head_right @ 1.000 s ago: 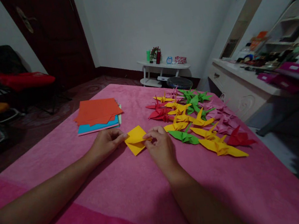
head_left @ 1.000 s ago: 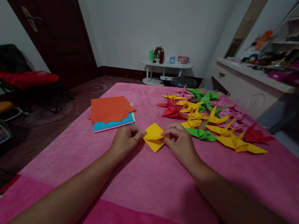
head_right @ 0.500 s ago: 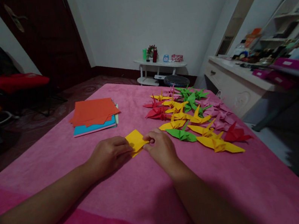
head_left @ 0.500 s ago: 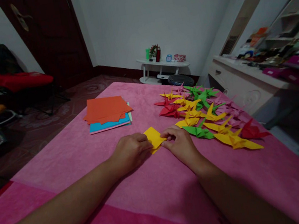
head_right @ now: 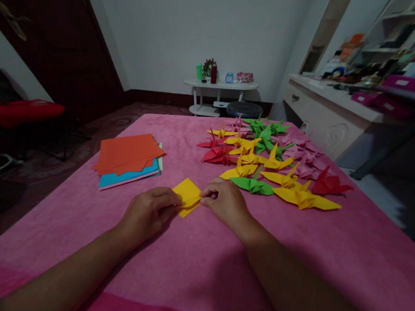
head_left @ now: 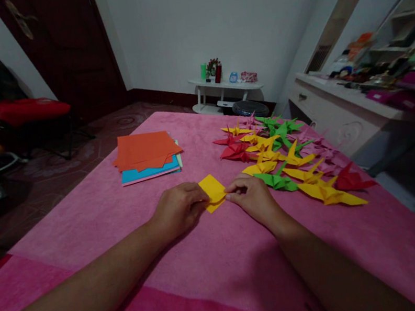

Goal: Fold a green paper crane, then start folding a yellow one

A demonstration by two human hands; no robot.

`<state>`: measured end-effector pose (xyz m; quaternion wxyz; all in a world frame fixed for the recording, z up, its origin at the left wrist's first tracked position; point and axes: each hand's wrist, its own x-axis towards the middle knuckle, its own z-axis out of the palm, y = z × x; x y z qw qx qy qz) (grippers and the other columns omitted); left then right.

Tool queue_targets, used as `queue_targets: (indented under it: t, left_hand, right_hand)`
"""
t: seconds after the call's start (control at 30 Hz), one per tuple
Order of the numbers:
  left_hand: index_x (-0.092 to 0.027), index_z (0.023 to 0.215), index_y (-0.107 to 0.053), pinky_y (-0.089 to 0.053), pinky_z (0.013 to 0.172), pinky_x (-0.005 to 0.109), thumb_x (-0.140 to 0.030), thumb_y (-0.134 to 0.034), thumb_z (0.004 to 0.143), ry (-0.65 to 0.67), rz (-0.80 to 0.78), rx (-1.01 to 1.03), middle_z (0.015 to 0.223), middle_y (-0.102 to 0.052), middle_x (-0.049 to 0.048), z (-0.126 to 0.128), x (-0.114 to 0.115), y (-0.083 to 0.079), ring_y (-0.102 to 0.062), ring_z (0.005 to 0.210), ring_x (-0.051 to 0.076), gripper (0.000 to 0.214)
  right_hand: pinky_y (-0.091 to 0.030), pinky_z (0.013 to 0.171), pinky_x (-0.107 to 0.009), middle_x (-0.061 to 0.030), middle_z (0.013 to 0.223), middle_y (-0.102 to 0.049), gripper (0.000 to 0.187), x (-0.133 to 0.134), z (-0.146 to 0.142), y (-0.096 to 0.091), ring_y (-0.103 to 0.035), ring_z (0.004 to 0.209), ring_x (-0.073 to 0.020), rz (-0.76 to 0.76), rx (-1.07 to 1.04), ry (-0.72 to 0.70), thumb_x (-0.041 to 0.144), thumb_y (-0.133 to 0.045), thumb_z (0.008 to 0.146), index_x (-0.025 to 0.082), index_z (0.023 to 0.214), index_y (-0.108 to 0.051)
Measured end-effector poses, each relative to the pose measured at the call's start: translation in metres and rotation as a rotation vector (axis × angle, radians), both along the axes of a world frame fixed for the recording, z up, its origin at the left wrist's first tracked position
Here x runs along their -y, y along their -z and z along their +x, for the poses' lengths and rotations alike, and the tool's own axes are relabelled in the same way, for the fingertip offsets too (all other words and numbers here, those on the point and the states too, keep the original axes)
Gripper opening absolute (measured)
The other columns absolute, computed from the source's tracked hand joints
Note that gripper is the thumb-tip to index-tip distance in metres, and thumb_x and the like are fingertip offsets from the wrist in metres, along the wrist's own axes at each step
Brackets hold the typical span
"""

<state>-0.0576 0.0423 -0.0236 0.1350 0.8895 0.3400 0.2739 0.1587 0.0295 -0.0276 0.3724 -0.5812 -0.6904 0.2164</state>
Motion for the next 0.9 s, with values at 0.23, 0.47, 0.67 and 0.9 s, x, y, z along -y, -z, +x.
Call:
queue_targets:
  t: [0.23,0.47,0.67,0.9]
  left_hand:
    - [-0.016,0.081,-0.068,-0.048,0.073,0.026,-0.001,-0.050,0.073,0.004,-0.051,0.170,0.086,-0.067,0.0048,-0.009,-0.018,0.007,-0.062,0.079,0.015,0.025]
    - [-0.016,0.094,-0.069,-0.048,0.068,0.024,-0.009,-0.060,0.073,0.065,-0.375,0.234,0.089,-0.067,0.0059,-0.020,-0.028,0.002,-0.060,0.075,0.014,0.024]
    - [-0.019,0.083,-0.074,-0.049,0.073,0.026,-0.023,-0.068,0.076,0.156,-0.368,0.250,0.087,-0.067,0.0068,-0.021,-0.031,0.003,-0.062,0.080,0.015,0.010]
    - [-0.018,0.080,-0.073,-0.048,0.073,0.026,-0.025,-0.066,0.079,0.070,-0.304,0.206,0.084,-0.066,0.0064,-0.018,-0.031,0.007,-0.061,0.078,0.015,0.011]
  right_hand:
    - [-0.038,0.058,-0.024,0.0012,0.072,-0.058,0.011,0.017,-0.013,-0.010,-0.053,0.063,-0.0115,0.093,0.258,-0.105,0.010,-0.064,0.072,0.020,0.065,-0.064]
    - [-0.037,0.059,-0.025,0.0010,0.077,-0.060,0.011,0.024,-0.018,-0.015,-0.053,0.064,-0.0119,0.118,0.377,-0.115,0.011,-0.062,0.073,0.020,0.068,-0.062]
    - [-0.037,0.057,-0.025,0.0005,0.076,-0.062,0.010,0.020,-0.017,-0.012,-0.053,0.062,-0.0122,0.047,0.298,-0.082,0.013,-0.065,0.072,0.021,0.065,-0.065]
    - [-0.035,0.054,-0.025,0.0001,0.073,-0.067,0.010,0.020,-0.016,-0.013,-0.056,0.062,-0.0138,-0.042,0.263,-0.018,0.015,-0.064,0.072,0.023,0.068,-0.070]
